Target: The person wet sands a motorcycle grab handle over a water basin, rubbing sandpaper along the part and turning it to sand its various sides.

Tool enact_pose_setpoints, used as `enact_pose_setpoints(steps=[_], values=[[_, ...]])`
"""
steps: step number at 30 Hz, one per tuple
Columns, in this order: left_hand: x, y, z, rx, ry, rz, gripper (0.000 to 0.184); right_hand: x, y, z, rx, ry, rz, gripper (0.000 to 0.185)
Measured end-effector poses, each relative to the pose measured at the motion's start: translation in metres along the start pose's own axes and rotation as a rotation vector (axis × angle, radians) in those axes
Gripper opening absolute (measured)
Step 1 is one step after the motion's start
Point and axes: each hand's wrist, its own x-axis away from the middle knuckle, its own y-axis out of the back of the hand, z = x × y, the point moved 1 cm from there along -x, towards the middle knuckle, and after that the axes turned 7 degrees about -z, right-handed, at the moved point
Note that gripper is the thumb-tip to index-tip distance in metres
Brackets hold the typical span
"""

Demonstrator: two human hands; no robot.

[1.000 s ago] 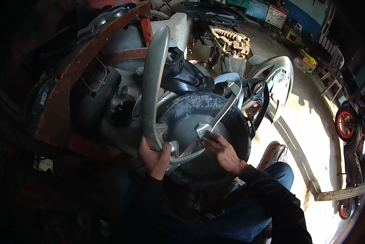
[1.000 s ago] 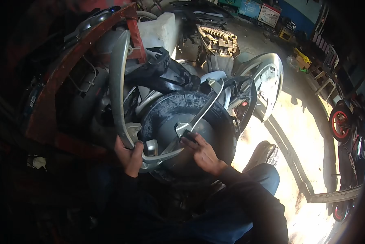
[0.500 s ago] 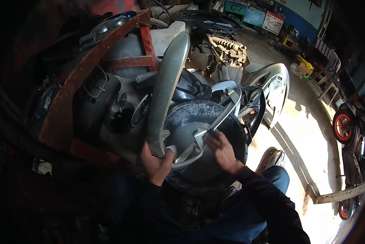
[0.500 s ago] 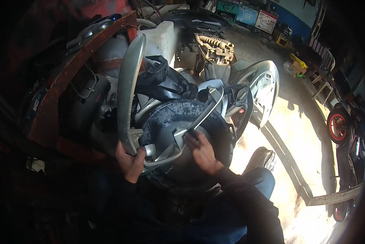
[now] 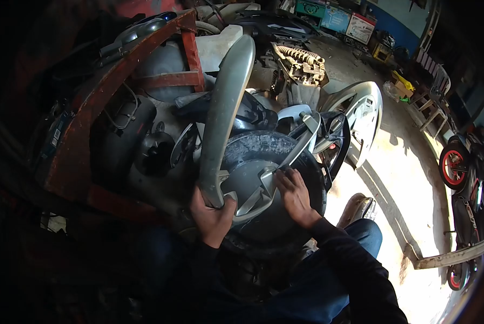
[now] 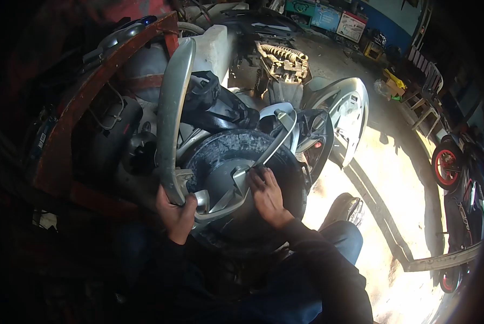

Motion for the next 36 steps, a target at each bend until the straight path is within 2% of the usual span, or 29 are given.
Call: enact_pose_setpoints(steps=[1, 3, 6, 7, 9, 12, 15, 17, 20, 22, 25, 28, 31, 33, 34, 36], values=[[0.001, 0.001, -0.001, -0.002, 0.004, 0.0, 0.042, 0.004, 0.002, 0.007, -0.14, 0.036, 0.034, 0.043], [-0.002, 0.002, -0.004, -0.021, 0.018, 0.023, 0.042, 0.008, -0.001, 0.015, -0.116, 0.133, -0.008, 0.043], [0.006, -0.002, -0.001, -0.021, 0.018, 0.006, 0.041, -0.002, -0.006, 0.003, 0.037, 0.006, 0.006, 0.04], [0.007, -0.003, -0.003, -0.019, 0.021, 0.004, 0.041, 0.002, -0.007, 0.009, -0.139, -0.024, 0.073, 0.041], [0.007, -0.005, -0.009, -0.029, 0.042, -0.002, 0.041, 0.006, -0.01, 0.022, -0.1, 0.056, 0.058, 0.042], [0.012, -0.01, -0.006, -0.046, -0.007, -0.056, 0.041, -0.006, -0.009, 0.007, -0.006, -0.038, 0.013, 0.04], [0.01, -0.009, -0.009, -0.045, -0.007, -0.039, 0.042, -0.002, -0.011, 0.023, -0.149, -0.01, -0.006, 0.04], [0.012, -0.01, -0.007, -0.041, 0.005, -0.046, 0.042, -0.009, -0.008, 0.003, -0.096, -0.049, 0.025, 0.04], [0.013, -0.008, -0.005, -0.052, 0.003, -0.059, 0.041, -0.006, -0.011, 0.008, -0.109, -0.036, 0.015, 0.041], [0.011, -0.008, -0.006, -0.073, -0.023, -0.041, 0.041, -0.002, -0.008, 0.01, -0.11, 0.045, 0.043, 0.042], [0.009, -0.002, -0.006, -0.054, 0.005, -0.054, 0.04, -0.001, -0.01, -0.002, -0.069, -0.045, 0.084, 0.041], [0.001, 0.004, -0.014, -0.065, 0.039, -0.057, 0.038, 0.01, -0.007, 0.013, -0.157, 0.076, 0.14, 0.051], [0.003, 0.008, -0.006, -0.064, -0.01, -0.068, 0.04, 0.004, -0.003, -0.004, -0.088, -0.008, 0.102, 0.053], [-0.001, 0.014, -0.008, -0.076, 0.013, -0.05, 0.04, 0.021, -0.007, 0.012, -0.113, 0.109, 0.098, 0.054], [-0.004, 0.014, -0.009, -0.087, 0.03, -0.036, 0.04, 0.029, -0.005, 0.017, -0.186, 0.119, 0.095, 0.054], [-0.001, 0.012, -0.007, -0.071, 0.009, -0.055, 0.04, 0.009, 0.006, 0.004, -0.134, 0.067, 0.103, 0.053]])
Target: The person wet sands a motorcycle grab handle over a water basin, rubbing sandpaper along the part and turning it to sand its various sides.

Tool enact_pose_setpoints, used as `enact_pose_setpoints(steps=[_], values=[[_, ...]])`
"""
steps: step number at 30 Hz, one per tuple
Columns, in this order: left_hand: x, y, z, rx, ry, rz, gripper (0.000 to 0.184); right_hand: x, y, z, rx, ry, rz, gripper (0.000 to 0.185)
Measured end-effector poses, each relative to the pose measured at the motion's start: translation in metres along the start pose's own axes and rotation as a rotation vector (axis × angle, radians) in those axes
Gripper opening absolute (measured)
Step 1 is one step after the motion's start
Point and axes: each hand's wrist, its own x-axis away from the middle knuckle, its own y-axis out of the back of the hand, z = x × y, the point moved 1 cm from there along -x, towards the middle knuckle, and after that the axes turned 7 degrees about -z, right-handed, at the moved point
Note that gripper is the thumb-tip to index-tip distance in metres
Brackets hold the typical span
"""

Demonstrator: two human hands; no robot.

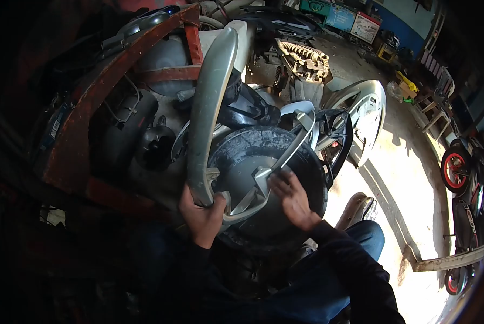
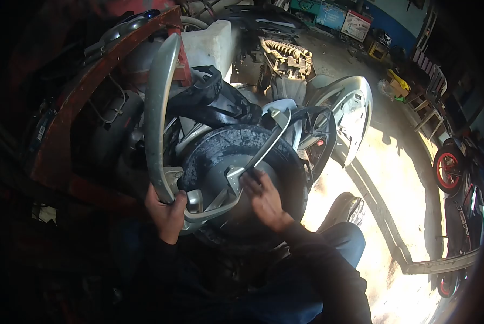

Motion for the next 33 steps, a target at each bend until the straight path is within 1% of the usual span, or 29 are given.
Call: enact_pose_setpoints(steps=[1, 3, 5, 7, 9, 10, 12, 13, 15, 16, 17, 19, 22, 23, 25, 26, 28, 29, 31, 33], values=[[0.002, 0.001, 0.002, 0.015, -0.018, -0.014, 0.04, -0.004, 0.003, -0.003, 0.049, -0.062, 0.007, 0.052], [0.003, 0.005, 0.001, 0.009, 0.014, -0.013, 0.04, 0.008, 0.001, 0.011, 0.08, -0.08, 0.025, 0.052], [-0.003, 0.008, 0.001, 0.015, 0.043, 0.016, 0.042, 0.026, -0.015, 0.015, -0.093, 0.068, 0.0, 0.049], [0.001, 0.008, 0.003, 0.014, 0.07, -0.006, 0.043, 0.01, -0.005, -0.001, 0.182, 0.07, 0.057, 0.05], [0.005, 0.008, 0.008, 0.002, 0.073, -0.003, 0.043, 0.002, 0.007, 0.001, 0.068, -0.02, 0.042, 0.05], [0.003, 0.007, 0.004, 0.0, 0.098, -0.008, 0.045, 0.013, 0.001, 0.008, 0.065, -0.025, 0.047, 0.05], [0.0, 0.006, 0.001, 0.028, 0.078, 0.009, 0.046, 0.022, -0.007, 0.02, -0.146, 0.097, 0.038, 0.052], [0.002, 0.008, 0.0, 0.042, 0.072, 0.023, 0.046, 0.016, -0.005, 0.012, -0.144, 0.096, 0.034, 0.052], [0.005, 0.006, 0.005, 0.058, 0.068, -0.015, 0.045, 0.001, 0.002, -0.01, 0.038, -0.032, -0.012, 0.051], [0.004, 0.008, 0.006, 0.034, 0.093, -0.024, 0.045, 0.002, 0.004, -0.005, 0.065, -0.04, -0.006, 0.051], [0.002, 0.009, 0.006, 0.013, 0.115, -0.029, 0.044, 0.01, 0.003, 0.004, 0.064, -0.047, -0.003, 0.051], [0.0, 0.009, 0.0, 0.022, 0.093, -0.034, 0.044, 0.022, -0.001, 0.021, -0.079, 0.103, -0.023, 0.053], [0.002, 0.012, 0.001, 0.018, 0.097, -0.039, 0.043, 0.007, 0.002, -0.002, -0.065, -0.031, 0.01, 0.056], [0.003, 0.012, 0.001, 0.022, 0.112, -0.036, 0.042, 0.005, 0.012, 0.002, 0.059, -0.012, 0.016, 0.056], [0.001, 0.012, -0.002, 0.023, 0.142, -0.039, 0.044, 0.022, -0.002, 0.019, 0.036, 0.108, 0.042, 0.057], [0.001, 0.011, -0.002, 0.031, 0.106, -0.037, 0.044, 0.025, 0.002, 0.021, -0.065, 0.097, 0.047, 0.057], [0.001, 0.013, 0.0, 0.039, 0.076, -0.043, 0.044, 0.01, 0.011, 0.007, -0.021, 0.054, 0.024, 0.057], [0.001, 0.014, 0.001, 0.032, 0.113, -0.036, 0.043, 0.006, 0.012, 0.003, 0.014, 0.01, 0.006, 0.057], [0.003, 0.017, 0.001, 0.022, 0.152, -0.032, 0.043, 0.014, 0.01, 0.014, 0.04, 0.003, -0.018, 0.058], [-0.003, 0.016, -0.003, 0.063, 0.135, -0.071, 0.04, 0.025, 0.008, 0.028, -0.119, 0.066, -0.028, 0.057]])
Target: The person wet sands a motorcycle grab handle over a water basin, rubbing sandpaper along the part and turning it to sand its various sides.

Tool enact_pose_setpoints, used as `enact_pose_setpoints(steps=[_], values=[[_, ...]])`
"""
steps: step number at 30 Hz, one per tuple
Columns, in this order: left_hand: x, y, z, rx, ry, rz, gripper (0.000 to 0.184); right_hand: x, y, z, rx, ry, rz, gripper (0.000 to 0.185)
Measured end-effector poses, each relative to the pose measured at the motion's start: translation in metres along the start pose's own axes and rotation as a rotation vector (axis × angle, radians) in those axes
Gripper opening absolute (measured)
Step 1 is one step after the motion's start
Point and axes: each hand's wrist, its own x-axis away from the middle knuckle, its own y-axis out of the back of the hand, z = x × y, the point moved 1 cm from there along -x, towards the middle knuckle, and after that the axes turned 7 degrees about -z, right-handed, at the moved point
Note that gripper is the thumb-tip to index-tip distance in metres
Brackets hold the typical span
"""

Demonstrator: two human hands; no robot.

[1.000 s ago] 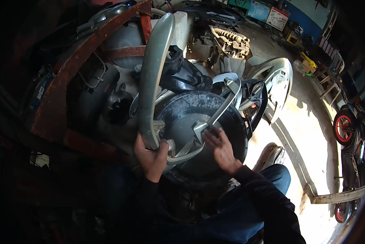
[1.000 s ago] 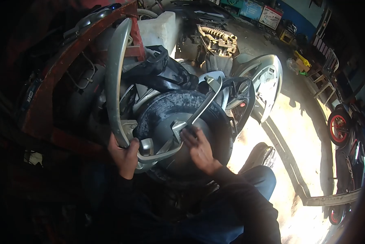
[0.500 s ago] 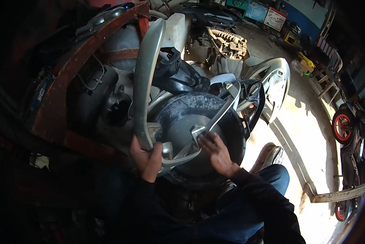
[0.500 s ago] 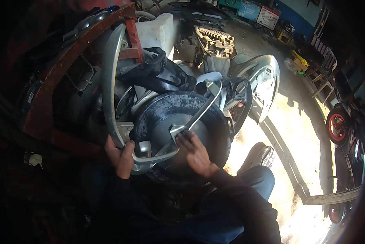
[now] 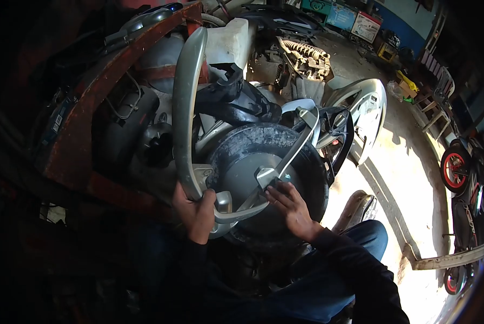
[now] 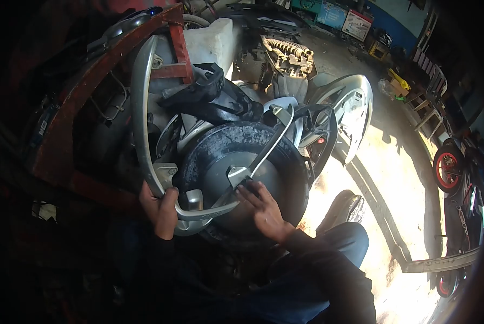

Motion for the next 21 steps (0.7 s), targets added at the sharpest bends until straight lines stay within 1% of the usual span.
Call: enact_pose_setpoints(steps=[1, 2, 4, 5, 6, 8, 10, 11, 12, 14, 16, 17, 18, 20, 21], values=[[0.002, 0.001, 0.001, -0.013, -0.011, -0.002, 0.039, -0.003, 0.001, -0.005, 0.008, -0.01, 0.034, 0.056], [0.004, 0.001, 0.002, -0.014, -0.007, -0.009, 0.039, -0.011, -0.002, -0.017, 0.151, 0.025, 0.005, 0.056], [0.007, -0.001, 0.006, 0.003, 0.002, 0.013, 0.04, -0.019, -0.001, -0.034, 0.121, -0.089, -0.007, 0.057], [0.008, 0.0, 0.006, -0.01, 0.035, 0.026, 0.042, -0.014, 0.0, -0.022, 0.192, -0.059, 0.034, 0.056], [0.007, 0.001, 0.005, -0.006, 0.029, 0.028, 0.042, -0.008, 0.001, -0.008, 0.164, 0.023, 0.057, 0.055], [0.008, 0.002, 0.002, -0.053, -0.013, 0.101, 0.044, -0.006, -0.008, -0.008, 0.081, 0.015, 0.026, 0.054], [0.015, -0.003, 0.008, -0.023, -0.025, 0.086, 0.045, -0.022, -0.002, -0.021, 0.127, -0.127, 0.022, 0.051], [0.017, -0.004, 0.01, 0.004, -0.037, 0.073, 0.045, -0.021, -0.002, -0.015, 0.174, -0.108, 0.018, 0.049], [0.017, -0.002, 0.009, 0.003, -0.036, 0.069, 0.045, -0.016, -0.006, -0.007, 0.056, -0.102, 0.021, 0.049], [0.015, -0.001, 0.005, -0.034, -0.017, 0.088, 0.046, -0.01, -0.008, 0.001, 0.034, -0.032, -0.012, 0.056], [0.018, -0.006, 0.005, -0.002, -0.015, 0.081, 0.045, -0.024, 0.001, -0.014, 0.179, -0.101, -0.015, 0.052], [0.019, -0.007, 0.005, 0.028, -0.016, 0.069, 0.045, -0.025, -0.003, -0.014, 0.192, -0.137, -0.009, 0.048], [0.018, -0.007, 0.003, 0.031, -0.016, 0.065, 0.045, -0.025, -0.008, -0.009, 0.194, -0.132, -0.008, 0.048], [0.018, -0.009, -0.002, 0.004, 0.019, 0.087, 0.043, -0.017, -0.014, 0.002, 0.081, -0.085, -0.025, 0.048], [0.019, -0.012, 0.001, 0.006, 0.016, 0.094, 0.043, -0.021, -0.013, -0.006, 0.131, -0.089, -0.028, 0.047]])
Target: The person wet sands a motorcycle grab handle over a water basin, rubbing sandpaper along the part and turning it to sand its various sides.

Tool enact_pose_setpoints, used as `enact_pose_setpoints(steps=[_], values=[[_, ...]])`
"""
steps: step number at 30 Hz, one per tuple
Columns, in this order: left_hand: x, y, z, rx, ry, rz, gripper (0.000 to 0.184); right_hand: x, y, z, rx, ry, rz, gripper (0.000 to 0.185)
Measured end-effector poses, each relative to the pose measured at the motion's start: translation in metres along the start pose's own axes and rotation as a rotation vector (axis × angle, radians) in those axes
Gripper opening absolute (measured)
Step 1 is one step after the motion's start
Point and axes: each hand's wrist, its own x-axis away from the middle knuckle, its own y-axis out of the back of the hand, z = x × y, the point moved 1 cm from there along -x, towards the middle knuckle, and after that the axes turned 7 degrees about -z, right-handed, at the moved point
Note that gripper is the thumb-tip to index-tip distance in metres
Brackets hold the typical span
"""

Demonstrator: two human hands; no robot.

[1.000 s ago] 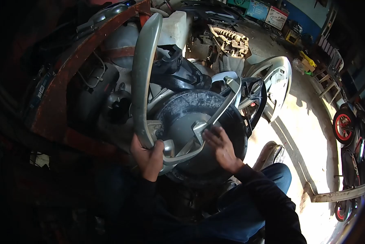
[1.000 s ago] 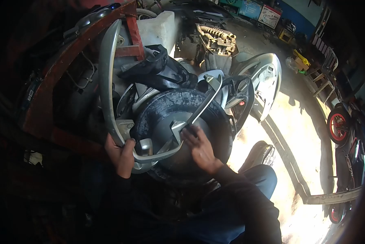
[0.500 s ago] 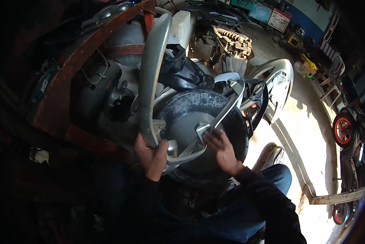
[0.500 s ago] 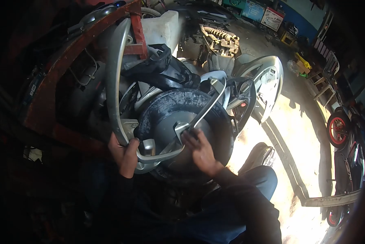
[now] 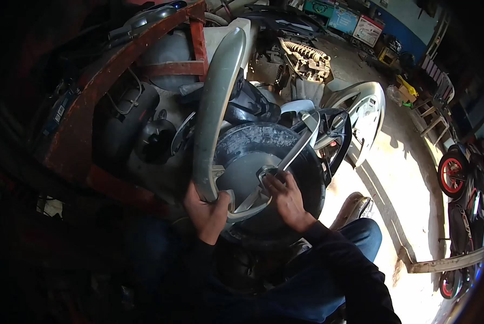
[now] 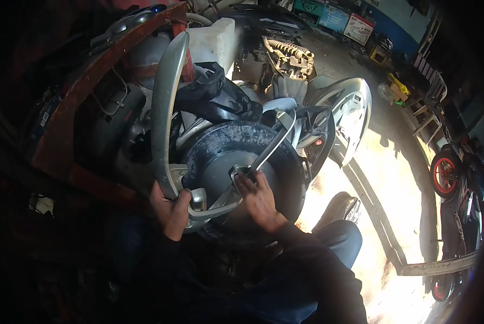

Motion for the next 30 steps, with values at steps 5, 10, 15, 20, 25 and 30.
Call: enact_pose_setpoints(steps=[5, 10, 15, 20, 25, 30], values=[[0.003, -0.005, 0.005, 0.002, -0.055, -0.029, 0.042, -0.001, -0.005, -0.006, 0.013, -0.023, 0.059, 0.046], [-0.006, 0.001, 0.007, 0.015, -0.075, -0.071, 0.042, -0.001, -0.002, -0.013, -0.005, -0.051, 0.031, 0.049], [-0.009, 0.006, 0.014, 0.012, -0.037, -0.095, 0.043, -0.001, 0.007, -0.017, 0.021, 0.001, 0.069, 0.05], [-0.011, 0.008, 0.011, -0.006, -0.054, -0.067, 0.043, 0.003, 0.012, -0.019, -0.047, 0.048, 0.117, 0.052], [-0.013, 0.01, 0.005, -0.051, -0.011, -0.055, 0.043, 0.018, 0.008, -0.005, -0.014, 0.133, 0.088, 0.05], [-0.009, 0.006, 0.008, -0.003, 0.008, -0.071, 0.042, 0.011, 0.013, -0.006, 0.034, 0.077, 0.066, 0.047]])
